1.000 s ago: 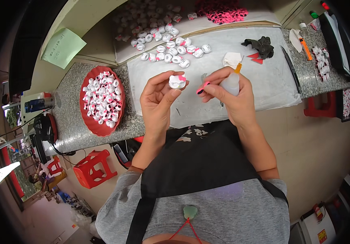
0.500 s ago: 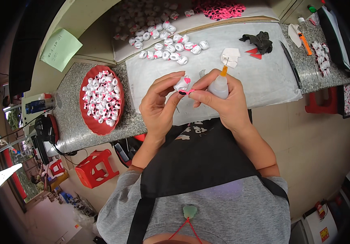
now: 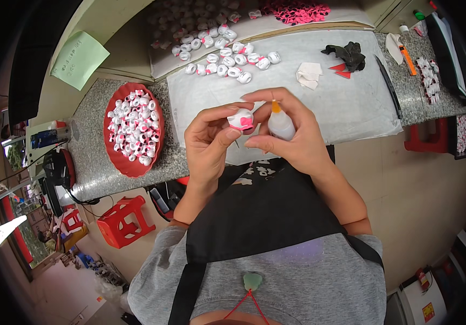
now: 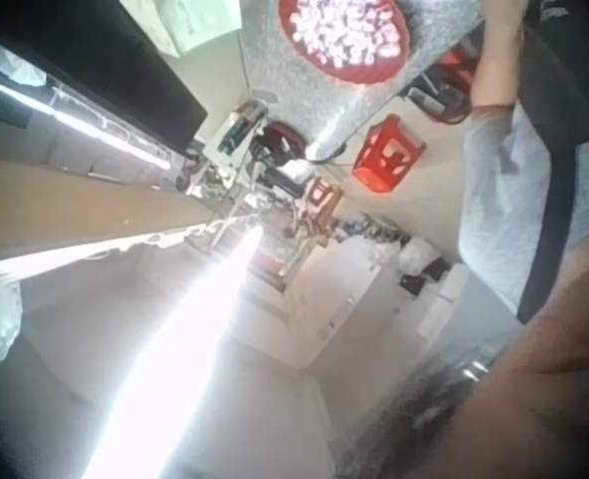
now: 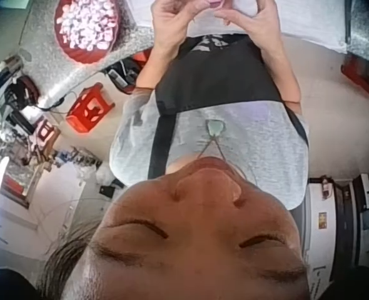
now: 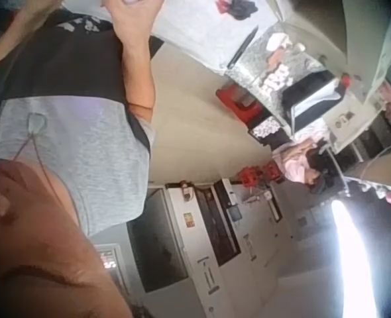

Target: Assemble small plastic character heads by gluing miniature bows onto them.

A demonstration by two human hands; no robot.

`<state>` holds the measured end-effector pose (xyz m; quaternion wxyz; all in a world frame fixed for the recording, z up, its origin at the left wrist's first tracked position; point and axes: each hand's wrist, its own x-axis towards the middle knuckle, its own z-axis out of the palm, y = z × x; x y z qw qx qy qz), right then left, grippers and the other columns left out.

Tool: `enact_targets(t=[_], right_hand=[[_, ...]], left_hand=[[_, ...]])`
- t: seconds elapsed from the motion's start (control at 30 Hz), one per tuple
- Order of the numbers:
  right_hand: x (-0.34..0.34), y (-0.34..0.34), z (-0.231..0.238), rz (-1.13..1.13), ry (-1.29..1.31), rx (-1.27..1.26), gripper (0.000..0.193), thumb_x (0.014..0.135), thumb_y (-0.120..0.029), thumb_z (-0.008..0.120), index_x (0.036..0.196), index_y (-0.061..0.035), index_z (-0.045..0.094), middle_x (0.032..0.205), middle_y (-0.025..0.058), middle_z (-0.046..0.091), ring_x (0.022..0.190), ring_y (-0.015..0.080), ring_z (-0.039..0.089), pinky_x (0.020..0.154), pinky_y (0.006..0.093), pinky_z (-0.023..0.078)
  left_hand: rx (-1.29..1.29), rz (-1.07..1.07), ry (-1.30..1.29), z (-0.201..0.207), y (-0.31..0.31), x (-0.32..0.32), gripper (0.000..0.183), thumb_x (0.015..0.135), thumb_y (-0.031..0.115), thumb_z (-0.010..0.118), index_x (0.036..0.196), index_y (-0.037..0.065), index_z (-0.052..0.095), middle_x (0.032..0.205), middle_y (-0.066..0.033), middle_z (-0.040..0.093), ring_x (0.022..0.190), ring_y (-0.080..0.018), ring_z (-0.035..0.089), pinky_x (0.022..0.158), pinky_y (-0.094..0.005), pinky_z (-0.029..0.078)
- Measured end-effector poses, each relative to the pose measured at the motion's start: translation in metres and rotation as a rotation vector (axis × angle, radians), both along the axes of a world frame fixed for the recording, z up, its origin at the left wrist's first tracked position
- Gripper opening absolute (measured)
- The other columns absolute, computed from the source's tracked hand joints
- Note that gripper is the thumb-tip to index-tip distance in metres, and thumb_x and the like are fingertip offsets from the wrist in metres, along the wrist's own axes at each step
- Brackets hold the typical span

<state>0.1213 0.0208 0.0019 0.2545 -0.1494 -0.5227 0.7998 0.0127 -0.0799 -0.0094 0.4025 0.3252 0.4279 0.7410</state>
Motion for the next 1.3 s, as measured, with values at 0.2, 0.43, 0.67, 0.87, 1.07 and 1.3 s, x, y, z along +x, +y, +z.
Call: enact_targets(t=[0.2,0.43,0.67,0.87,1.07,1.3], right_hand=[[0.0,0.0,-0.004,-0.018,-0.017,0.062,0.028,0.064,0.002,0.063,0.089,0.002,0.053,0.069,0.004,0.051,0.058,0.0074,0.048,0.048,0.0182,0.039],[0.004,-0.003,-0.008,0.032,0.014,-0.016,0.021,0.064,0.0,0.064,0.083,0.0021,0.053,0.064,0.0043,0.052,0.055,0.0071,0.048,0.048,0.0193,0.04],[0.006,-0.003,-0.007,0.006,-0.017,-0.032,0.021,0.066,-0.001,0.063,0.085,0.0018,0.054,0.066,0.0042,0.052,0.056,0.0076,0.049,0.049,0.0194,0.04],[0.007,0.002,-0.006,0.063,-0.035,0.052,0.027,0.066,0.002,0.056,0.092,0.0059,0.05,0.077,0.0116,0.054,0.061,0.0129,0.053,0.049,0.0227,0.045],[-0.003,0.003,-0.002,0.095,-0.028,-0.047,0.023,0.068,0.0,0.057,0.09,0.0033,0.052,0.069,0.0062,0.052,0.057,0.01,0.051,0.05,0.0209,0.042],[-0.002,-0.019,-0.004,-0.006,-0.118,-0.024,0.023,0.063,0.0,0.055,0.084,0.0037,0.048,0.069,0.0102,0.05,0.054,0.0157,0.049,0.047,0.0241,0.04]], left_hand=[[-0.003,-0.053,-0.003,0.001,-0.001,0.0,0.023,0.071,-0.006,0.053,0.094,-0.005,0.05,0.099,-0.0158,0.051,0.093,-0.0199,0.049,0.08,-0.0292,0.04],[0.093,-0.096,0.128,-0.009,-0.002,-0.005,0.022,0.071,-0.005,0.054,0.093,-0.005,0.051,0.095,-0.0147,0.054,0.09,-0.0194,0.051,0.079,-0.0283,0.04],[-0.076,-0.08,-0.03,0.0,-0.006,0.004,0.024,0.071,-0.005,0.054,0.094,-0.005,0.051,0.097,-0.0133,0.053,0.09,-0.0177,0.051,0.08,-0.0283,0.04],[-0.01,0.046,0.125,-0.006,-0.001,0.007,0.024,0.071,-0.005,0.054,0.095,-0.004,0.051,0.095,-0.0119,0.054,0.089,-0.0167,0.051,0.079,-0.027,0.039],[-0.015,0.0,0.031,-0.004,-0.002,0.002,0.027,0.069,-0.003,0.056,0.096,-0.003,0.05,0.096,-0.0106,0.053,0.091,-0.0165,0.049,0.081,-0.029,0.037],[0.095,-0.04,-0.072,-0.003,-0.021,-0.002,0.021,0.068,-0.006,0.057,0.088,-0.001,0.052,0.092,-0.0145,0.051,0.084,-0.0194,0.05,0.07,-0.0283,0.043]])
